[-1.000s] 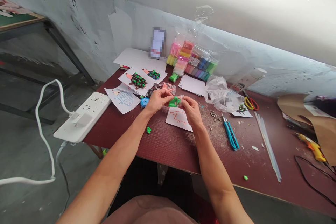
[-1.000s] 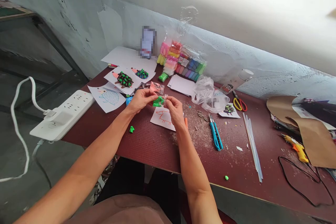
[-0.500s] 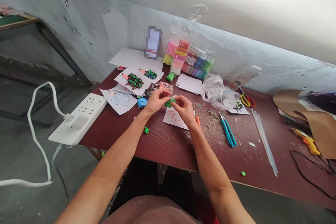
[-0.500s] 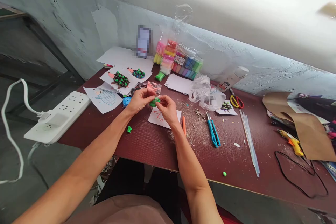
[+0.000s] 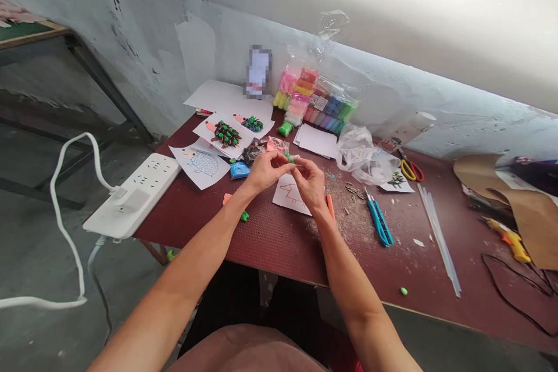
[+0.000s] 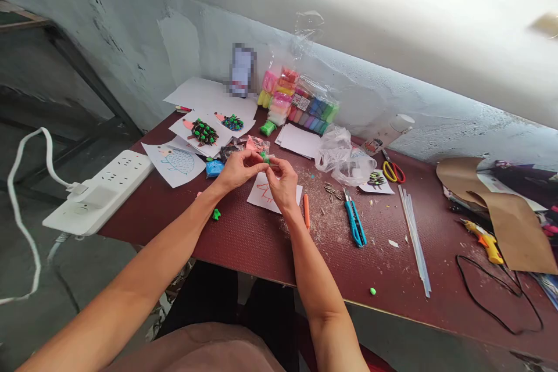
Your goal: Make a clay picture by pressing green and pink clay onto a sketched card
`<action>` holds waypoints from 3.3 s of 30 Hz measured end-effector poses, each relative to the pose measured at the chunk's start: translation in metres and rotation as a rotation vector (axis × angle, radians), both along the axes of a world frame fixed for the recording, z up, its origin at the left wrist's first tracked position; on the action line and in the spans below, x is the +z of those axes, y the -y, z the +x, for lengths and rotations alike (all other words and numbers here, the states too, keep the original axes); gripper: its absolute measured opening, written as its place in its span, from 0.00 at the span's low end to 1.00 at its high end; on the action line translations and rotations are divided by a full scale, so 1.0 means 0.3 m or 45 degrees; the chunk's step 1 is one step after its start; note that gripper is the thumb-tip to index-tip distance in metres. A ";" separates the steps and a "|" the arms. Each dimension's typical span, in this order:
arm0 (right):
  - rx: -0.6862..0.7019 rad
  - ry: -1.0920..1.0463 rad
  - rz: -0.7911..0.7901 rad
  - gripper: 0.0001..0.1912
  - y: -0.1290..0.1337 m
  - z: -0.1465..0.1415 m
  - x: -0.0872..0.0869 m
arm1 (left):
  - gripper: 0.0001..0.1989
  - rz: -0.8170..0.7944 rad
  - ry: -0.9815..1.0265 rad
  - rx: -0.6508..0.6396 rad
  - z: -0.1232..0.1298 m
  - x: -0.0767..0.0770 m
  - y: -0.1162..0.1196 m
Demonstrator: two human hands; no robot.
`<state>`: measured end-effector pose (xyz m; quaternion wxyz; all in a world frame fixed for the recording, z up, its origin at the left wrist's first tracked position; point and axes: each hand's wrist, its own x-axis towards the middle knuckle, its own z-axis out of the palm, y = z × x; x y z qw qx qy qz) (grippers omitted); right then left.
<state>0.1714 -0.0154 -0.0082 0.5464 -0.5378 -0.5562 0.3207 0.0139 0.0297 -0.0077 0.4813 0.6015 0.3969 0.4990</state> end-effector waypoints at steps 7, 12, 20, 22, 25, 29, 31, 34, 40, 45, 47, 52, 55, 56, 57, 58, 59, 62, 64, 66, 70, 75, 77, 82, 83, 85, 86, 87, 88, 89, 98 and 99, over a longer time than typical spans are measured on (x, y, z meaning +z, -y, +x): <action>-0.044 0.021 -0.007 0.12 0.016 -0.011 0.012 | 0.07 0.017 -0.061 -0.008 -0.011 0.000 -0.002; -0.067 -0.130 -0.038 0.18 0.014 -0.018 0.012 | 0.09 -0.011 0.070 0.058 0.013 0.006 0.003; 0.158 -0.255 -0.148 0.21 0.003 -0.003 0.048 | 0.13 -0.354 0.534 -0.300 -0.010 0.056 0.029; 0.159 -0.249 -0.140 0.20 0.004 0.006 0.059 | 0.15 -0.332 0.514 -0.368 -0.017 0.060 0.030; 0.152 -0.243 -0.167 0.18 0.006 0.018 0.067 | 0.16 -0.242 0.436 -0.357 -0.015 0.047 0.020; 0.112 -0.273 -0.148 0.19 0.007 0.017 0.065 | 0.13 -0.107 0.341 -0.258 0.003 0.021 0.001; 0.124 -0.296 -0.145 0.20 0.008 0.012 0.067 | 0.13 -0.061 0.315 -0.220 0.007 0.018 -0.001; 0.231 -0.346 -0.186 0.23 0.013 0.010 0.079 | 0.14 -0.023 0.280 -0.195 0.005 0.025 0.002; 0.377 -0.371 -0.212 0.24 0.016 0.018 0.103 | 0.13 -0.056 0.242 -0.245 -0.001 0.028 0.004; 0.231 -0.158 -0.097 0.20 0.006 0.017 0.086 | 0.15 -0.060 0.358 -0.174 0.008 0.021 0.007; 0.186 -0.134 -0.085 0.20 0.003 0.018 0.079 | 0.15 -0.054 0.398 -0.168 0.010 0.024 0.011; 0.247 -0.226 -0.151 0.23 0.008 0.020 0.082 | 0.18 -0.142 0.471 -0.294 0.008 0.032 0.020; 0.289 -0.245 -0.214 0.25 0.012 0.020 0.089 | 0.19 -0.192 0.482 -0.335 0.007 0.030 0.020; 0.293 -0.244 -0.225 0.25 0.013 0.020 0.090 | 0.20 -0.209 0.491 -0.340 0.007 0.028 0.019; 0.291 -0.242 -0.231 0.25 0.013 0.021 0.091 | 0.20 -0.225 0.502 -0.343 0.008 0.027 0.019; 0.286 -0.240 -0.232 0.25 0.013 0.022 0.090 | 0.21 -0.243 0.514 -0.345 0.008 0.026 0.019; 0.278 -0.240 -0.229 0.24 0.013 0.023 0.090 | 0.21 -0.261 0.525 -0.346 0.009 0.025 0.018; 0.255 -0.255 -0.208 0.21 0.012 0.023 0.086 | 0.22 -0.309 0.541 -0.327 0.009 0.025 0.016; 0.230 -0.254 -0.187 0.20 0.013 0.021 0.085 | 0.22 -0.319 0.506 -0.301 0.007 0.025 0.013; 0.206 -0.229 -0.162 0.18 0.014 0.018 0.086 | 0.21 -0.319 0.457 -0.288 0.005 0.025 0.010; 0.210 -0.201 -0.131 0.16 0.012 0.017 0.083 | 0.19 -0.338 0.470 -0.292 0.003 0.022 0.010; 0.181 -0.163 -0.148 0.19 -0.001 0.016 0.066 | 0.18 -0.350 0.589 -0.255 0.010 0.013 0.016; 0.184 -0.159 -0.158 0.21 -0.003 0.013 0.062 | 0.17 -0.375 0.642 -0.251 0.012 0.010 0.018; 0.243 -0.257 -0.271 0.24 0.002 0.003 0.056 | 0.21 -0.466 0.767 -0.230 0.012 0.012 0.020; 0.255 -0.276 -0.287 0.24 0.004 0.001 0.053 | 0.23 -0.476 0.770 -0.223 0.012 0.013 0.020; 0.271 -0.322 -0.306 0.22 0.005 -0.002 0.048 | 0.24 -0.478 0.757 -0.200 0.014 0.016 0.021; 0.283 -0.341 -0.317 0.21 0.005 -0.001 0.046 | 0.25 -0.466 0.743 -0.182 0.015 0.017 0.022; 0.299 -0.352 -0.332 0.19 0.006 0.001 0.046 | 0.26 -0.445 0.720 -0.160 0.017 0.018 0.023; 0.318 -0.350 -0.351 0.17 0.006 0.004 0.048 | 0.26 -0.420 0.689 -0.138 0.020 0.018 0.024; 0.331 -0.339 -0.364 0.15 0.007 0.009 0.053 | 0.25 -0.393 0.652 -0.116 0.022 0.019 0.024; 0.205 -0.018 -0.299 0.20 0.014 0.022 0.076 | 0.17 -0.221 0.394 -0.054 0.022 0.026 0.023; 0.173 -0.009 -0.282 0.21 0.014 0.016 0.069 | 0.17 -0.219 0.399 -0.061 0.021 0.026 0.024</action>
